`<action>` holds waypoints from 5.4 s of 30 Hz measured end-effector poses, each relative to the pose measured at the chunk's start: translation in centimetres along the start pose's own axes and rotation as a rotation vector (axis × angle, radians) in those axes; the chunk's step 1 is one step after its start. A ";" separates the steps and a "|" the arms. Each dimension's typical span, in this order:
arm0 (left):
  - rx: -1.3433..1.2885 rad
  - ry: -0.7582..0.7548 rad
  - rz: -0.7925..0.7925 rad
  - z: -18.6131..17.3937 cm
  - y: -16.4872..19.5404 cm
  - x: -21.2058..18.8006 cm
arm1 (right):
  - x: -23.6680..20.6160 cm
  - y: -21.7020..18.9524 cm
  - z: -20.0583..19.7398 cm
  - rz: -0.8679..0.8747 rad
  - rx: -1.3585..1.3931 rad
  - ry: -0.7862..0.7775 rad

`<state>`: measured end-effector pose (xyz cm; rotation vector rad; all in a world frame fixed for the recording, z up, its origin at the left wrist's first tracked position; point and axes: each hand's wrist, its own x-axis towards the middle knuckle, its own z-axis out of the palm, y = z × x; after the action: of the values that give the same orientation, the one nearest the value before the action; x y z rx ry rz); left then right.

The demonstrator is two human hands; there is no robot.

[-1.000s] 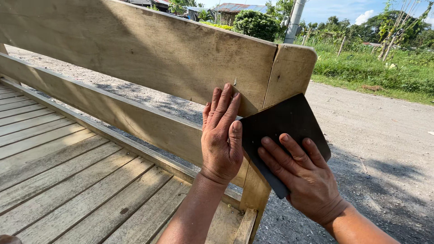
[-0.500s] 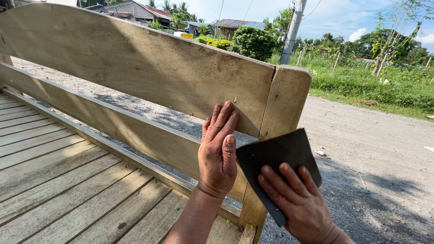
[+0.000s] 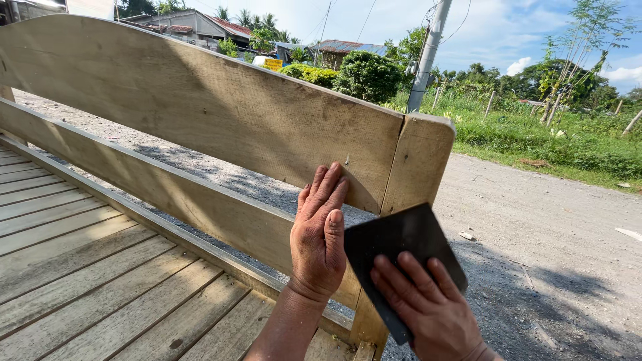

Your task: The person sands a large slatted wooden bench or bed frame outdoors using a sheet of sandpaper held by hand. They sand the edge rail first, then move across the seat planks, smoothing the wood surface section by section while steadying the frame with the other hand.

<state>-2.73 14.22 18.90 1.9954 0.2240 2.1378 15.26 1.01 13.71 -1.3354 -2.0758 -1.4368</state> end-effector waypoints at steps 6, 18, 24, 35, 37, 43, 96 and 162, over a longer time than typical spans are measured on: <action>-0.003 0.019 0.008 -0.5 -0.7 0.2 | 1.8 0.9 -2.3 -0.097 0.041 -0.106; 0.016 0.036 -0.014 -1.1 -2.3 0.2 | 3.2 -0.3 -1.8 -0.097 0.089 -0.204; 0.016 0.027 -0.032 -1.4 -2.3 0.3 | 8.3 3.5 -2.3 0.187 -0.033 0.143; 0.019 0.025 -0.029 -1.5 -2.2 0.3 | 10.8 4.1 -4.2 0.219 -0.015 0.036; 0.021 0.015 -0.037 -1.5 -2.2 0.2 | 12.8 4.9 -4.1 0.249 -0.083 0.086; -0.004 0.042 -0.029 -1.5 -2.3 0.4 | 8.9 -1.0 -5.0 0.105 -0.086 -0.061; -0.016 -0.041 -0.019 -0.8 -0.4 -0.3 | -4.3 -6.6 6.4 0.118 0.076 -0.049; 1.607 -0.521 -1.519 -49.0 -0.9 -9.0 | 39.4 -43.4 21.6 -0.066 0.818 -0.824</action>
<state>-51.01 14.27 6.42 1.3774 2.6727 0.1597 -35.15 36.72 4.57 -1.5783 -2.7087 0.1175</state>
